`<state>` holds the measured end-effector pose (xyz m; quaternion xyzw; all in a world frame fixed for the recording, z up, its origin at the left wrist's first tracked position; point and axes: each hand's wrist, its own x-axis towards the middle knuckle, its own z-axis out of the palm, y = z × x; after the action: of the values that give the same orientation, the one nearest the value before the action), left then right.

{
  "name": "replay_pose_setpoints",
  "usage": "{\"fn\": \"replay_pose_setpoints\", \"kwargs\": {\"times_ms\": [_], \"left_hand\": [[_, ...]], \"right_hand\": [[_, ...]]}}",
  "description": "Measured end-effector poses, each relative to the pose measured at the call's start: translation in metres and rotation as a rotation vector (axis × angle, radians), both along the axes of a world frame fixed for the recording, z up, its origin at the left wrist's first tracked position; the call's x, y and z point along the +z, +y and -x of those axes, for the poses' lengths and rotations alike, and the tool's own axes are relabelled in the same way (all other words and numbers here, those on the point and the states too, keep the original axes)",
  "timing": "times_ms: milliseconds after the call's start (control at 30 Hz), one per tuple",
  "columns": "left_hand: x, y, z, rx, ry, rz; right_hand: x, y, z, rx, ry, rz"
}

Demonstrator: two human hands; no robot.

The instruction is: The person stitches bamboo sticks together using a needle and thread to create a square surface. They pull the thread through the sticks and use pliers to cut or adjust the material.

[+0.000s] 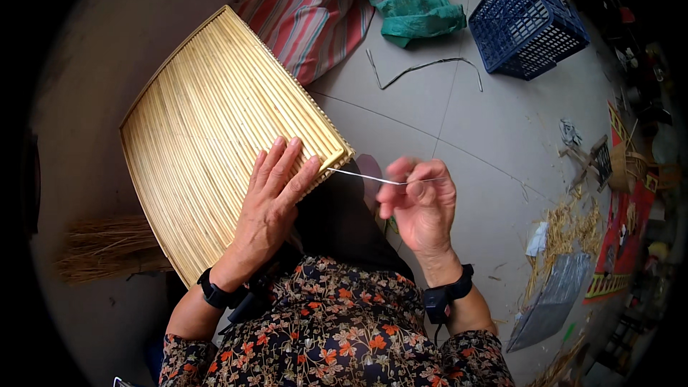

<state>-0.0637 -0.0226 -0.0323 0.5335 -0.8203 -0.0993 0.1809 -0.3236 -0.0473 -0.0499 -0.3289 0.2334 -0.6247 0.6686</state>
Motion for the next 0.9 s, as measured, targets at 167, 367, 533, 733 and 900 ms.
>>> {"fn": "replay_pose_setpoints", "kwargs": {"times_ms": [167, 367, 533, 733, 900], "left_hand": [[0.002, 0.0, -0.001, 0.009, -0.023, -0.026], [0.006, 0.004, -0.004, -0.045, -0.011, -0.04], [0.0, 0.007, -0.006, -0.03, 0.007, -0.004], [0.002, 0.002, -0.004, -0.031, -0.01, -0.01], [-0.002, 0.004, -0.006, -0.019, 0.009, -0.005]], "right_hand": [[0.029, 0.01, -0.024, 0.073, 0.037, 0.218], [0.059, 0.038, 0.004, 0.029, 0.319, 0.572], [0.07, 0.015, 0.016, -0.147, 0.559, 1.153], [0.066, 0.03, -0.001, 0.139, 0.494, 0.65], [0.035, 0.013, -0.02, 0.005, 1.035, 0.393]]}}
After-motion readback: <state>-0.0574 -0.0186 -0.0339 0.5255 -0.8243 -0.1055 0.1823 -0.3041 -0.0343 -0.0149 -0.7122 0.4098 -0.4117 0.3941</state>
